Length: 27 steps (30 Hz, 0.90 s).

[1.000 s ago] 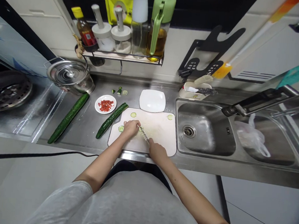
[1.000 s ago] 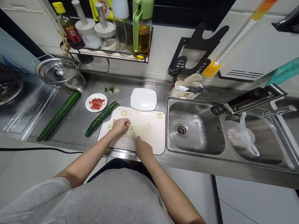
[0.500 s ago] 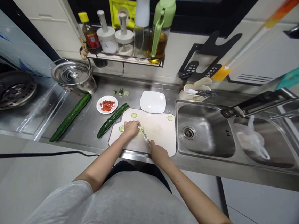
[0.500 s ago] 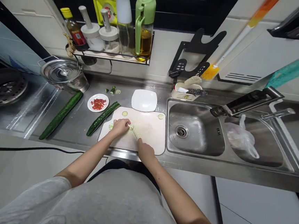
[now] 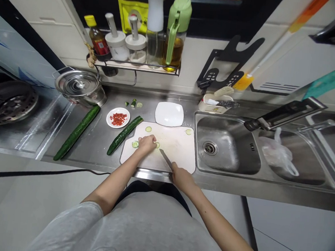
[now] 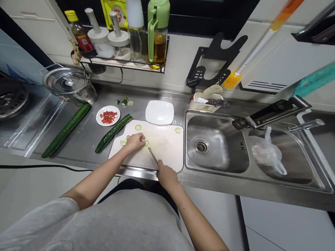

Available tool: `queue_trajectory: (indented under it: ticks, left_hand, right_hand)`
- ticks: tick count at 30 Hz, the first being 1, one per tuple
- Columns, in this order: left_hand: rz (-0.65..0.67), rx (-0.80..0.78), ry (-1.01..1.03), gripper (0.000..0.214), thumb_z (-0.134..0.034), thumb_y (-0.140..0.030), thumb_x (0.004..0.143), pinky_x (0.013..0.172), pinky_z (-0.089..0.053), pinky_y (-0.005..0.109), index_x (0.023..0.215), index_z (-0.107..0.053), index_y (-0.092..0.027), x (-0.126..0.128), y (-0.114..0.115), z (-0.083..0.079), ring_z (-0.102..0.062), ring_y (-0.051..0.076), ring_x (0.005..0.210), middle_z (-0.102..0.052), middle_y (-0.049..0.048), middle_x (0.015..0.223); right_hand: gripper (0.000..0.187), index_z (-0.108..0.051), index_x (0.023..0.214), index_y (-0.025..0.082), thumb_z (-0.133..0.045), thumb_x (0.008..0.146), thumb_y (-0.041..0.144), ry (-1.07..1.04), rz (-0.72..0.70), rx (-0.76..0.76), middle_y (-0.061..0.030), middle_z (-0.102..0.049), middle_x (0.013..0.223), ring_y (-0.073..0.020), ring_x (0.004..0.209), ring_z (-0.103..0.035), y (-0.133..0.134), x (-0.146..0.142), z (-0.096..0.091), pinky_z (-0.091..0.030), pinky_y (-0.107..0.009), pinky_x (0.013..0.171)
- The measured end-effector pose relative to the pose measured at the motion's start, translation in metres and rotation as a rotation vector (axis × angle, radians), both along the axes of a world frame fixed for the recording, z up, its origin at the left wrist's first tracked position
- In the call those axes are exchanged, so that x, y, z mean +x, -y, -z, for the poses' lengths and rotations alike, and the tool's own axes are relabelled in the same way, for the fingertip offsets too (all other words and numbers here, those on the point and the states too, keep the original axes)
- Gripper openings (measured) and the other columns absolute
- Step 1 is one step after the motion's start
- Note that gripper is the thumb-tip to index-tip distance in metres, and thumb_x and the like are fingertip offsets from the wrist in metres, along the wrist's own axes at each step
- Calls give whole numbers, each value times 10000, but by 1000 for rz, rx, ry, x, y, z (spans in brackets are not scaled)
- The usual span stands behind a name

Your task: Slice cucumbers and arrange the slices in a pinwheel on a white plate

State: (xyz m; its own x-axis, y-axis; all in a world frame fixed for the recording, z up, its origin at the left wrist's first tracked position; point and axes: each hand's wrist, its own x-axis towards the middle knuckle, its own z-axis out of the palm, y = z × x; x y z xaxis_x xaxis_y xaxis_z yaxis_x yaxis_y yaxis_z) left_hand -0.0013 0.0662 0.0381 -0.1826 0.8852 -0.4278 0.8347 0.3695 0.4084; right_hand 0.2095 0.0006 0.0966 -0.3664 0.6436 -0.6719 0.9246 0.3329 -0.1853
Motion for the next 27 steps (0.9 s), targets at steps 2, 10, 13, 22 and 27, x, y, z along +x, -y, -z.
queue_trajectory:
  ticks: [2,10,13,22,27]
  left_hand:
    - [-3,-1,-7,125,-557,-274,753,899,-331,404,857,-611,-231,1,-2,0,-598,218,897,-691,31,914]
    - [-55,37,113,134,-595,-349,761,881,-374,365,838,-617,-240,-8,2,-9,-601,184,844,-684,-12,847]
    - [-86,74,206,130,-596,-316,760,795,-416,299,853,-614,-227,-18,7,-8,-590,148,778,-667,-17,817]
    - [-104,109,402,123,-540,-261,783,670,-429,243,869,-586,-186,-47,22,-11,-548,118,663,-614,-19,694]
    - [-93,56,73,103,-532,-277,807,796,-396,322,861,-603,-224,-70,40,-25,-587,166,774,-671,-1,776]
  right_hand:
    - [312,-405,1185,170,-338,881,153,-11,-4,9,-118,-664,897,-233,839,-627,0,2,0,-327,-272,614]
    - [296,-423,1175,193,-338,891,200,-31,-3,33,-95,-656,893,-210,795,-617,-2,9,6,-305,-260,602]
    - [305,-430,1177,191,-331,888,200,-27,-2,35,-90,-650,883,-209,791,-617,-3,10,6,-300,-260,595]
    - [299,-436,1169,188,-332,889,180,-29,-12,51,-99,-654,902,-217,813,-620,-2,10,9,-297,-265,597]
    - [278,-430,1161,183,-347,895,182,-29,-9,47,-105,-662,922,-208,822,-621,-2,9,6,-293,-261,601]
